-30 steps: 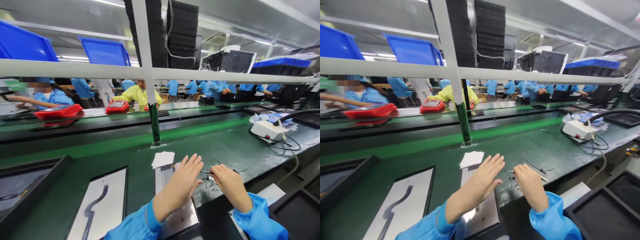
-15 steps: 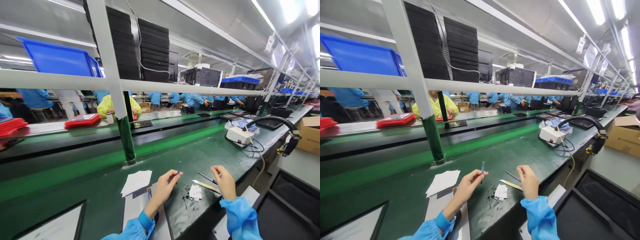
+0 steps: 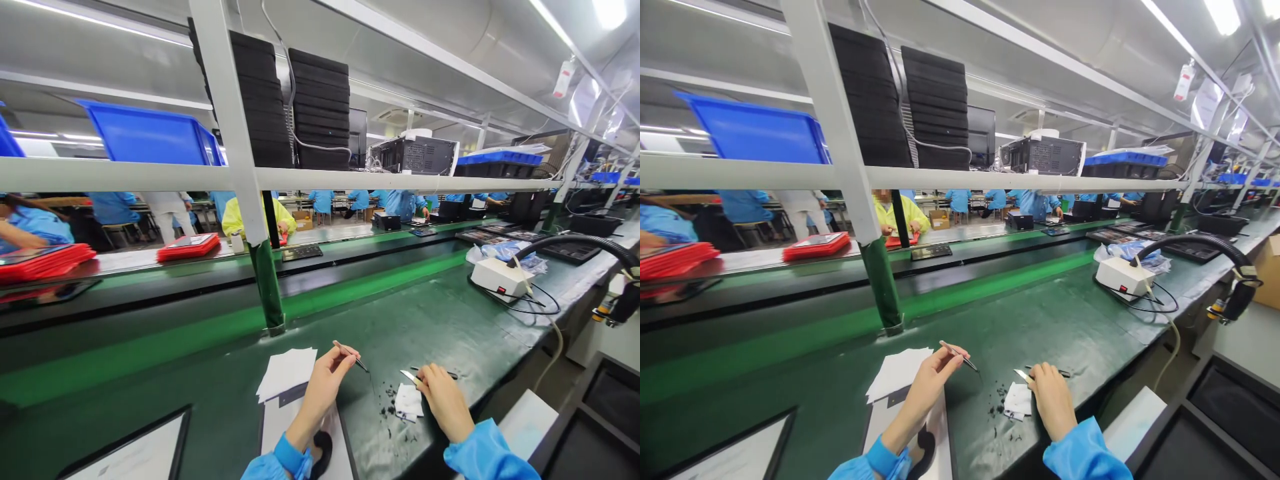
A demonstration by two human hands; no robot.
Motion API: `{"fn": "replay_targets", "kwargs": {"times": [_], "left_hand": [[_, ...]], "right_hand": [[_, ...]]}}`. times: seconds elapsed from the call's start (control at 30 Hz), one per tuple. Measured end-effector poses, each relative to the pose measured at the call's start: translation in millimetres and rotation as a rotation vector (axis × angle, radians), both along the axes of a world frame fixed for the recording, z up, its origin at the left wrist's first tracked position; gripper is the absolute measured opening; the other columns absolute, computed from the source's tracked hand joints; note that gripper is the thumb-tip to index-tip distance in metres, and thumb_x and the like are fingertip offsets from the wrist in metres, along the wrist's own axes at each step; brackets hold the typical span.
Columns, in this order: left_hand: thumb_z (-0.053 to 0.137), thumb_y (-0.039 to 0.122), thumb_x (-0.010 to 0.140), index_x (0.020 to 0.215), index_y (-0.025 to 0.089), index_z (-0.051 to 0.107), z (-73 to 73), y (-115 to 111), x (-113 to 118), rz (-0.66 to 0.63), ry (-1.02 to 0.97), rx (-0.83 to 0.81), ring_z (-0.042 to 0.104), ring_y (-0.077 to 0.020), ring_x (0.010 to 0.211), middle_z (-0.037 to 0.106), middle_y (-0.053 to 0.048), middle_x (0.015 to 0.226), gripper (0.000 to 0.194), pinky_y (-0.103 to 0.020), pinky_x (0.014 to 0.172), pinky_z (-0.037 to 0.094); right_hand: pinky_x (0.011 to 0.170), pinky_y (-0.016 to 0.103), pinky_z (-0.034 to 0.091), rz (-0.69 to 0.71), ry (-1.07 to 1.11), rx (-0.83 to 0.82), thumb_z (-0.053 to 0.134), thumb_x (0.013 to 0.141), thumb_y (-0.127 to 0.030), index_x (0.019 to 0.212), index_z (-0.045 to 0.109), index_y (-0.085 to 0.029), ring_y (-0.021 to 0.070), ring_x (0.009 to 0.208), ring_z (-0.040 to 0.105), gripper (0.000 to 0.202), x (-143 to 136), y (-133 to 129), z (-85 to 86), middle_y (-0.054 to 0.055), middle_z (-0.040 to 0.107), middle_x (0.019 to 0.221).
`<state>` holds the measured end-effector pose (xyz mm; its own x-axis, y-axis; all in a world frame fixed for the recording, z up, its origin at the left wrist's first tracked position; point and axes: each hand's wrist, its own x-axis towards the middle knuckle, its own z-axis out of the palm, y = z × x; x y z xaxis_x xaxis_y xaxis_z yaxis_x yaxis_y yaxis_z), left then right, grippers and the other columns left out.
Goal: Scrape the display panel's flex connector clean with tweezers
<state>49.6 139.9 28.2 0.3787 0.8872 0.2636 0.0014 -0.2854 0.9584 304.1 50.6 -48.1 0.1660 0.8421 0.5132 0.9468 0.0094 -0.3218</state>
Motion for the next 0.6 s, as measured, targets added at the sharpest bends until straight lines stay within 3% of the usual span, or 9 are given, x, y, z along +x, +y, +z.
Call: {"fn": "replay_targets", "kwargs": {"times": [0.17, 0.33, 0.47, 0.6], "left_hand": [[0.068, 0.046, 0.081, 0.086, 0.018, 0.068, 6.2, -5.5, -1.9, -0.042, -0.003, 0.007, 0.069, -0.0241, 0.087, 0.074, -0.006, 0.087, 0.028, -0.036, 0.084, 0.052], [0.065, 0.039, 0.083, 0.082, 0.018, 0.068, 10.2, -11.9, 0.2, -0.100, 0.007, 0.045, 0.068, -0.0225, 0.085, 0.073, -0.006, 0.086, 0.020, -0.034, 0.083, 0.052], [0.063, 0.036, 0.085, 0.082, 0.019, 0.069, 11.3, -16.0, 1.4, -0.118, 0.011, 0.075, 0.068, -0.0220, 0.084, 0.073, -0.006, 0.086, 0.019, -0.033, 0.082, 0.052], [0.062, 0.034, 0.085, 0.081, 0.018, 0.069, 11.7, -18.1, 2.1, -0.120, 0.015, 0.096, 0.068, -0.0216, 0.083, 0.073, -0.005, 0.085, 0.017, -0.033, 0.081, 0.052]], "right_hand": [[0.063, 0.031, 0.051, 0.105, 0.041, 0.061, 0.040, 0.097, -0.018, 0.079, 0.053, -0.025, 0.0216, 0.073, 0.064, 0.023, -15.9, -7.4, 14.7, 0.004, 0.061, 0.080], [0.065, 0.026, 0.052, 0.267, 0.207, 0.144, 0.029, 0.103, -0.019, 0.114, 0.054, -0.026, 0.0159, 0.073, 0.066, 0.028, -61.8, -21.9, 45.7, 0.005, 0.061, 0.097], [0.062, 0.024, 0.047, 0.270, 0.267, 0.174, 0.034, 0.105, -0.028, 0.107, 0.060, -0.028, 0.0151, 0.070, 0.065, 0.026, -87.3, -25.3, 53.4, 0.001, 0.063, 0.090], [0.062, 0.024, 0.046, 0.234, 0.275, 0.199, 0.035, 0.106, -0.031, 0.098, 0.062, -0.025, 0.0154, 0.070, 0.064, 0.029, -91.9, -22.8, 53.1, 0.001, 0.062, 0.083]]}}
